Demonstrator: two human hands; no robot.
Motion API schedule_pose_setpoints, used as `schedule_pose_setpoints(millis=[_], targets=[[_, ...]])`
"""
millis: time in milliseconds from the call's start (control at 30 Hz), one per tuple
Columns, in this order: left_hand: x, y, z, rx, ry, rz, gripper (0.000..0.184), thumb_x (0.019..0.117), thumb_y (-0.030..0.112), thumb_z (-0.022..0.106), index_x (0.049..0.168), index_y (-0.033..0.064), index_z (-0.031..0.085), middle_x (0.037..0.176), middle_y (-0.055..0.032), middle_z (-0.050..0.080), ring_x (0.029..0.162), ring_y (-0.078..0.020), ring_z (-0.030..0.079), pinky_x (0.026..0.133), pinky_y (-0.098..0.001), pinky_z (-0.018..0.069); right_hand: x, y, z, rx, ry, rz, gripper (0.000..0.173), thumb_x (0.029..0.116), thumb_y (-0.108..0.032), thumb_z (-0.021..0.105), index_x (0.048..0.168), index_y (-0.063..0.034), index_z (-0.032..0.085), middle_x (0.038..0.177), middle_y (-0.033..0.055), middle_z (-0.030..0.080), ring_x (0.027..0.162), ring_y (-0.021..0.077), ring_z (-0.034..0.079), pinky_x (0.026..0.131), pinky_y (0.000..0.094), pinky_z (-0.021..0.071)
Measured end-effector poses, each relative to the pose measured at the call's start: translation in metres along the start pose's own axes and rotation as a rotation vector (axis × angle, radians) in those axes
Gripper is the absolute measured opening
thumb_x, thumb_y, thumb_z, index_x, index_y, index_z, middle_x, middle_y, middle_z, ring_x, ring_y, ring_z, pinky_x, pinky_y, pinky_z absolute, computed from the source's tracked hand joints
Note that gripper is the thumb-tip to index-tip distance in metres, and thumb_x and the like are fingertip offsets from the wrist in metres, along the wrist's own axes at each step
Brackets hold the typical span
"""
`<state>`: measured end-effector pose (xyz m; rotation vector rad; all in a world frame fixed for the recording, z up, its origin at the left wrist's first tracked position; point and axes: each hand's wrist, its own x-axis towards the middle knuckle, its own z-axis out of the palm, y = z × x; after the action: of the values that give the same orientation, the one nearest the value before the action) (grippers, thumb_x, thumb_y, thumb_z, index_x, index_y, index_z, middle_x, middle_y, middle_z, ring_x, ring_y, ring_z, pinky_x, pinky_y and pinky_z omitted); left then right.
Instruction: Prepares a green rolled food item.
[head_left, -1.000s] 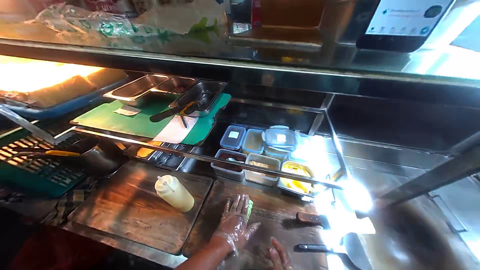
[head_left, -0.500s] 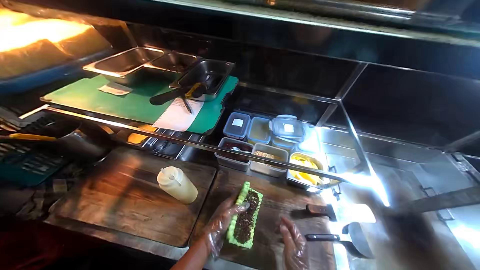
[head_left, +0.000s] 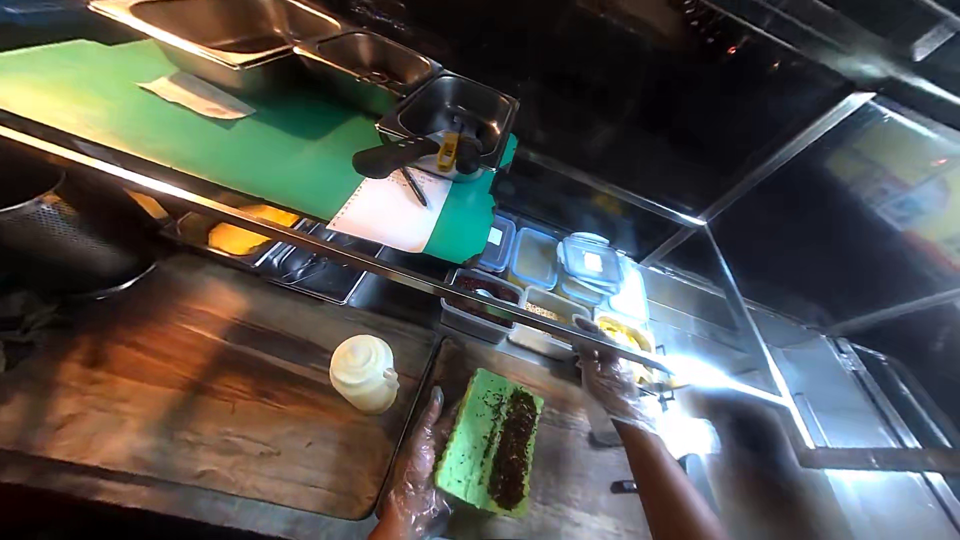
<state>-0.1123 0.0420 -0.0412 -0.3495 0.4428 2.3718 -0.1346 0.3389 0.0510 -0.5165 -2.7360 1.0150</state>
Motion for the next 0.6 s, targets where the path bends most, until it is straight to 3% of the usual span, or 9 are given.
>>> schedule_pose_setpoints(millis=[67,167,233,367,433,600], targets=[[0.002,0.001,-0.005,-0.041,-0.029,-0.007,0.071,0.1038,0.063,0.036,0.146,0.0082,0.055,0.134,-0.0206,0.065,0.122,-0.0324,0.066,0.1,-0.0541,0.0559,0.01,0.015,-0.015,-0.199,0.002,-0.055,0.04,0.1012,-0.016,0.062,0.141,-0.0153,0.063,0.13,0.0097,0.07,0.119,0.0254,0.066,0.107,0.051,0.0502],[0.006,-0.001,-0.016,-0.024,-0.003,0.032,0.07,0.1056,0.06,0.034,0.148,0.0073,0.052,0.139,-0.0203,0.062,0.125,-0.033,0.063,0.103,-0.0553,0.0539,0.014,0.068,-0.034,-0.322,0.074,-0.076,0.034,0.1002,-0.015,0.061,0.133,-0.0106,0.067,0.122,0.014,0.072,0.116,0.0297,0.067,0.104,0.055,0.0507],[0.007,-0.002,-0.02,-0.003,0.012,0.046,0.071,0.1062,0.06,0.033,0.147,0.0054,0.052,0.138,-0.0211,0.063,0.124,-0.0336,0.064,0.103,-0.0552,0.0541,0.011,0.078,-0.038,-0.382,0.078,-0.08,0.031,0.1008,-0.015,0.06,0.131,-0.01,0.069,0.124,0.0138,0.071,0.118,0.0298,0.066,0.106,0.0542,0.0498],[0.006,0.0,-0.025,-0.013,-0.028,0.021,0.074,0.1051,0.063,0.031,0.147,0.0061,0.054,0.137,-0.0197,0.064,0.124,-0.0317,0.064,0.103,-0.0525,0.0547,0.019,0.025,-0.009,-0.396,-0.042,-0.11,0.03,0.0999,-0.021,0.064,0.129,-0.0182,0.072,0.124,0.01,0.071,0.119,0.0281,0.065,0.105,0.053,0.0497],[0.003,0.002,-0.025,-0.021,-0.046,0.004,0.075,0.1045,0.064,0.031,0.147,0.0063,0.053,0.137,-0.0191,0.064,0.124,-0.031,0.064,0.102,-0.0517,0.0552,0.027,0.0,0.013,-0.329,-0.092,-0.167,0.031,0.1012,-0.019,0.062,0.131,-0.016,0.07,0.126,0.0112,0.07,0.121,0.0289,0.064,0.106,0.0524,0.0488],[0.002,0.003,-0.035,-0.144,-0.199,-0.103,0.079,0.0984,0.068,0.044,0.149,0.0074,0.052,0.139,-0.0221,0.061,0.127,-0.0342,0.062,0.105,-0.0557,0.0527,0.077,-0.045,0.065,-0.388,-0.177,-0.386,0.027,0.0978,-0.02,0.064,0.123,-0.0196,0.073,0.113,0.0089,0.074,0.108,0.0286,0.069,0.094,0.0542,0.0559]])
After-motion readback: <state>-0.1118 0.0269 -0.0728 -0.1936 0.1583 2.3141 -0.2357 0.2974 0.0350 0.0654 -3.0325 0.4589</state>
